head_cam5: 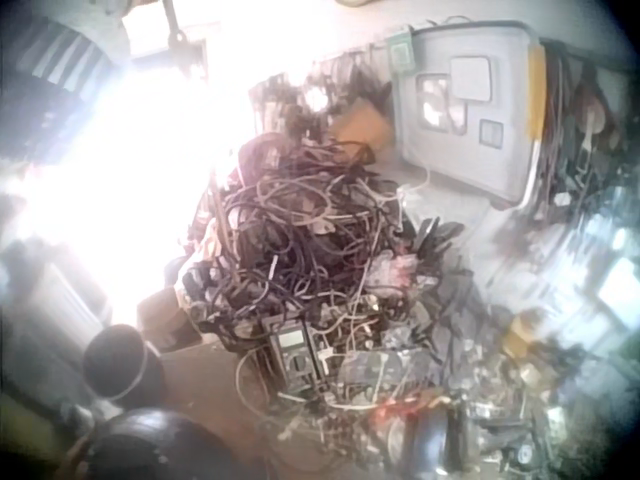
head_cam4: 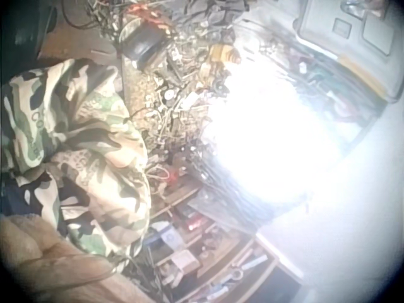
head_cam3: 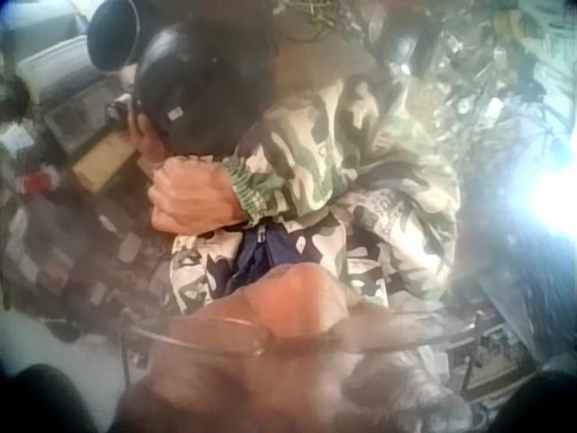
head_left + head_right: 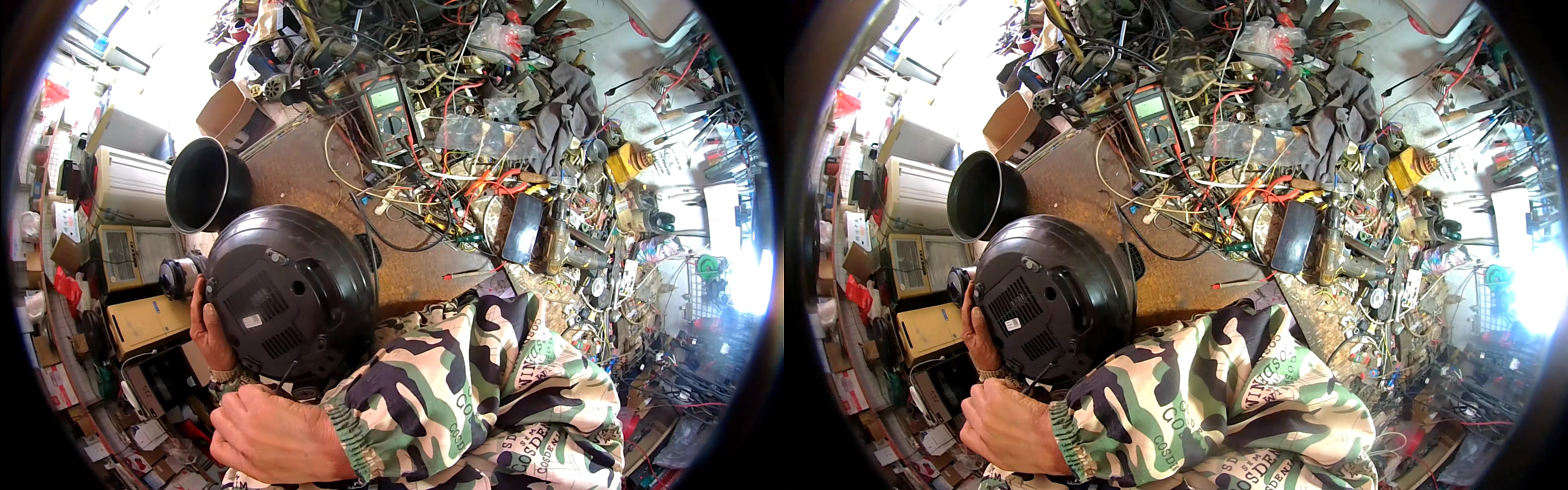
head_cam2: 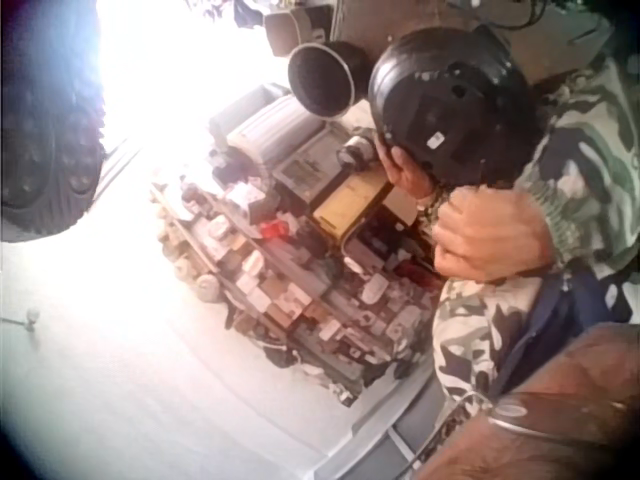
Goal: The person disassembles a rice cooker by removing the lid and inner pot, then flips the unit to access the bottom. Using a screwdriver, they remove the base cover and proceed to unscrew and detach a small internal component from the wiring harness.
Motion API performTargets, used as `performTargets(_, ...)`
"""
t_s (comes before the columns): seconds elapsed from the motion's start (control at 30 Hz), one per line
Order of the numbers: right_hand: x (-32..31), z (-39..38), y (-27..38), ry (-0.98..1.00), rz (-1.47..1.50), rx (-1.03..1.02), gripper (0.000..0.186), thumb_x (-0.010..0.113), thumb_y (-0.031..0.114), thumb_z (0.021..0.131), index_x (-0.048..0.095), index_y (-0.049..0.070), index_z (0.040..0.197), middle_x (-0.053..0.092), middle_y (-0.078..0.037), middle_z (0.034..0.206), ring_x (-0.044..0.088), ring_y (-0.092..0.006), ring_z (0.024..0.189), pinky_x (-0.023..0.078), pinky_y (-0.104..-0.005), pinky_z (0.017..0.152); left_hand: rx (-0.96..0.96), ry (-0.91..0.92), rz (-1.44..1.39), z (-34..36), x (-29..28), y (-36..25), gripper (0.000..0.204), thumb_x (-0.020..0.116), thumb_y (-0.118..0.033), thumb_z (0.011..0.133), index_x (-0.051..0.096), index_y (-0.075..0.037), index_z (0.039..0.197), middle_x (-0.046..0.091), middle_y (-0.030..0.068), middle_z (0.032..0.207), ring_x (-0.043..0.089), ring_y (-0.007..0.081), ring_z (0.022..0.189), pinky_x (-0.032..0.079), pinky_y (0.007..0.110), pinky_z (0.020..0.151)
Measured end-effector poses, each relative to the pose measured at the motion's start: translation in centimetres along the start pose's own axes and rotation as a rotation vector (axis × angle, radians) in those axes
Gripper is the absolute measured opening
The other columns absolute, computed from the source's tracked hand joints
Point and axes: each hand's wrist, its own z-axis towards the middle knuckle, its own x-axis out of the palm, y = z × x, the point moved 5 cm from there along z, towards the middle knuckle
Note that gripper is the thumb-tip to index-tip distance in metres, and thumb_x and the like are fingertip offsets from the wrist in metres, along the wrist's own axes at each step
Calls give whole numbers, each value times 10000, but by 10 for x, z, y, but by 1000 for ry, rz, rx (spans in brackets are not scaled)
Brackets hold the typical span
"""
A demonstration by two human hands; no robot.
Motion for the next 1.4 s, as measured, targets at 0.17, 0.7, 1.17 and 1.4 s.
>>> performTargets(0.17, 4, -2, -2, 141, -105, 169, 281, 598, 228, 952, 634, -12, 1095, 610, -63, 847, 588, -200, 763, 387, -336, 606, -42, 0, -65, 4, -1, 7, 464, 506, -155, 1113, 524, 53, 1527, 544, 140, 1579, 518, 232, 1422, 366, 379, 1230)
performTargets(0.7, 17, -2, -11, -237, -82, 108, 397, 633, 245, 885, 633, -81, 1110, 601, -97, 772, 563, -232, 696, 364, -399, 610, -93, 57, -187, 8, 1, 13, 519, 508, -252, 1142, 462, 24, 1579, 555, 116, 1555, 568, 197, 1348, 443, 348, 1163)
performTargets(1.17, -38, 1, -43, 38, -58, 234, 211, 676, 167, 851, 656, 40, 1019, 473, 3, 737, 523, -151, 655, 377, -328, 545, -21, -99, 201, 14, 13, -29, 365, 596, -78, 1080, 633, 18, 1430, 648, 103, 1453, 614, 172, 1278, 461, 306, 1113)
performTargets(1.4, -41, 5, -50, 140, -187, 120, 249, 769, 181, 888, 650, 16, 1031, 391, 9, 694, 447, -144, 563, 363, -337, 479, 56, -223, 223, 3, 13, -44, 283, 707, -12, 928, 745, -17, 1209, 692, 183, 1355, 645, 328, 1291, 486, 394, 1116)
